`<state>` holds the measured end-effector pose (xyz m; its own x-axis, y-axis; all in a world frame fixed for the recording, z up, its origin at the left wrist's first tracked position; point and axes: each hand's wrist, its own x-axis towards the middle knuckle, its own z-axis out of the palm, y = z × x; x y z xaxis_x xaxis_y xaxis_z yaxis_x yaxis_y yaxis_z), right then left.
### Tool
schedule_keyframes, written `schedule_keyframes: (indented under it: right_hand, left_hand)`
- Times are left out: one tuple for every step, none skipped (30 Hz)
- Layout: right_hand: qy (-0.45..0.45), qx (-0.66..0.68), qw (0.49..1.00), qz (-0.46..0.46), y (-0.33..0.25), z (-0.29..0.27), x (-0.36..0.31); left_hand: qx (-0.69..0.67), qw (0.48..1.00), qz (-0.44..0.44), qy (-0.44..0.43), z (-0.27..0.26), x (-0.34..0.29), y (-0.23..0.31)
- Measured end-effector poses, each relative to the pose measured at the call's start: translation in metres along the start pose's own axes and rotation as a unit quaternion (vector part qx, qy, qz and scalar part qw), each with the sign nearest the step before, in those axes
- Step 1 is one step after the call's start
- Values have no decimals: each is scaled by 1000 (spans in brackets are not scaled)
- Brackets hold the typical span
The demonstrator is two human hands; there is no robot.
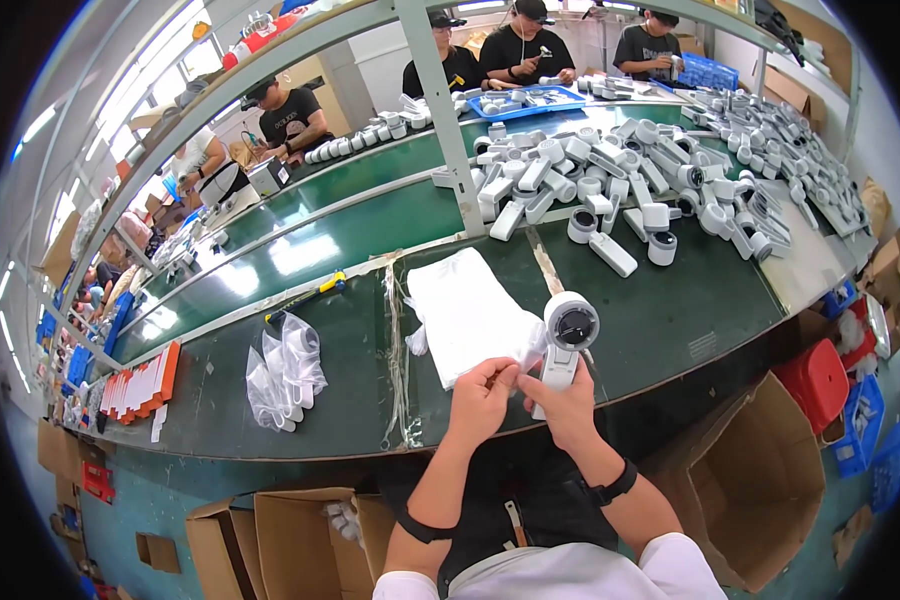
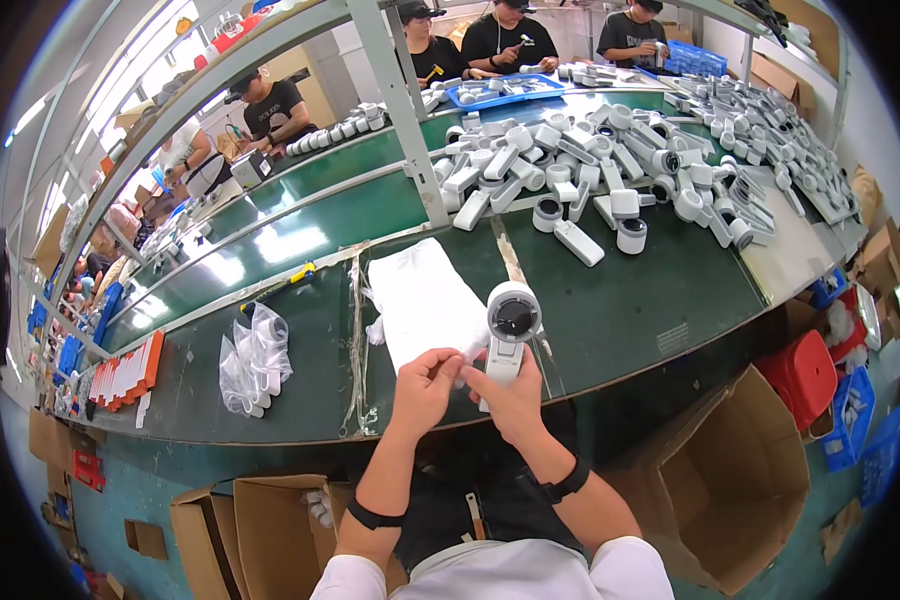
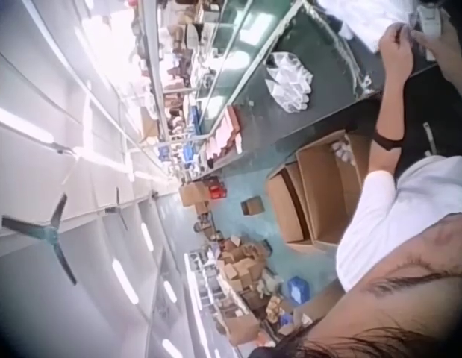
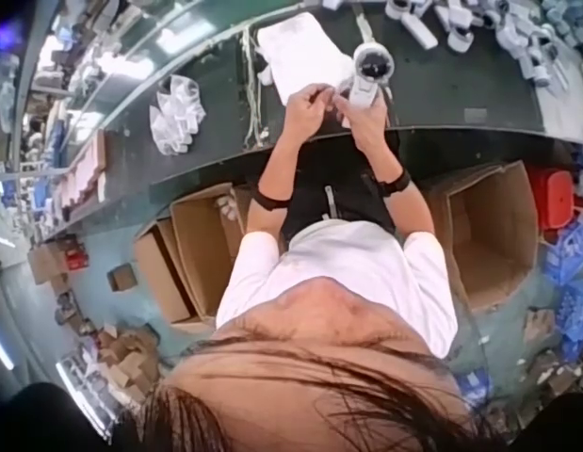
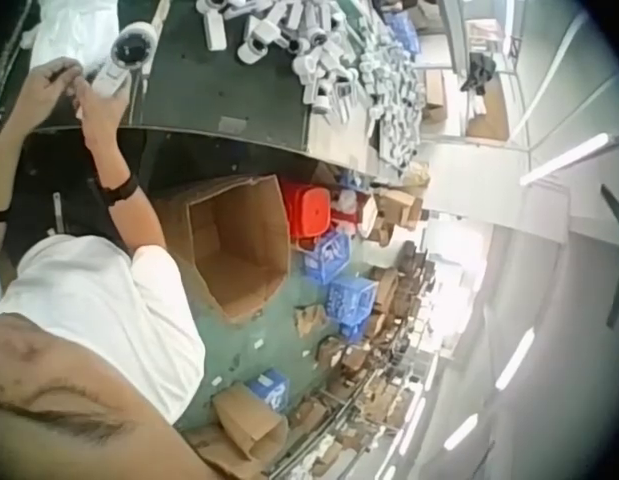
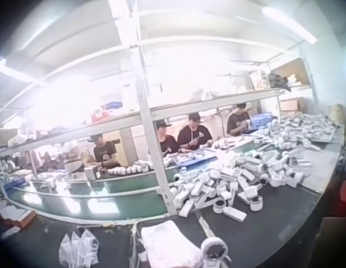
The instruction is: The person moves several bagged fans from the table into a box, then individually bags more fans from a pile and sets them on the table. Finally, they gather the newly bagged fans and place them into the box.
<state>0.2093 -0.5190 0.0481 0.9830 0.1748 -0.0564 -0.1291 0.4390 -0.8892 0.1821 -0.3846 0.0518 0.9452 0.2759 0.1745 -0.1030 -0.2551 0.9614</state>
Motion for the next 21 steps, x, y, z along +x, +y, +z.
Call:
schedule_keyframes:
  right_hand:
    - [0,-1,1000,0,1,2,2]
    - [6,12,1000,-15,2,3,3]
    - [11,24,999,-30,3,4,4]
    - [10,24,999,-29,3,4,4]
    - [30,26,998,-38,2,5,4]
    - [51,27,997,-47,2,5,4]
    - [51,27,997,-47,2,4,4]
    - [56,25,997,-42,2,4,4]
    - [62,23,997,-37,2,3,4]
    - [63,22,997,-38,2,2,4]
    - [72,20,996,-41,4,0,3]
    - [82,18,995,-44,5,-2,2]
    - [82,18,996,-44,5,-3,0]
    - [78,13,996,-38,5,-5,-1]
    - [74,8,997,-32,5,-6,-2]
    - [75,7,997,-32,5,-8,-4]
    - [66,-13,997,-23,3,-9,-6]
    - [57,-33,998,-14,2,-11,-8]
    - [57,-33,998,-13,0,-13,-11]
    - [41,-50,997,-31,-3,-18,-14]
    - [26,-67,996,-50,-4,-24,-16]
  left_hand:
    - [-29,1000,-2,5,3,-2,1]
    - [-58,998,-4,9,5,-4,1]
    - [-59,998,-4,9,5,-5,-1]
    - [-69,997,-17,3,3,-6,-4]
    - [-79,996,-30,-2,1,-6,-6]
    - [-79,996,-29,-1,0,-6,-8]
    - [-120,992,-39,16,0,-6,-11]
    - [-161,985,-49,33,0,-6,-13]
    - [-161,985,-49,33,-1,-5,-15]
    - [-299,951,-74,41,-2,-4,-14]
    - [-429,896,-99,48,-3,-4,-12]
    - [-482,865,-125,60,-4,-2,-9]
    - [-482,865,-125,60,-7,-3,-9]
    - [-496,858,-124,49,-9,-3,-10]
    - [-511,850,-124,39,-10,-4,-10]
    - [-511,850,-125,39,-8,-5,-8]
    - [-440,889,-121,39,-6,-6,-3]
    - [-366,922,-117,38,-3,-7,-1]
    - [-366,922,-118,39,-2,-8,-3]
    - [-286,953,-97,35,-2,-9,-7]
    - [-204,976,-76,32,-2,-9,-9]
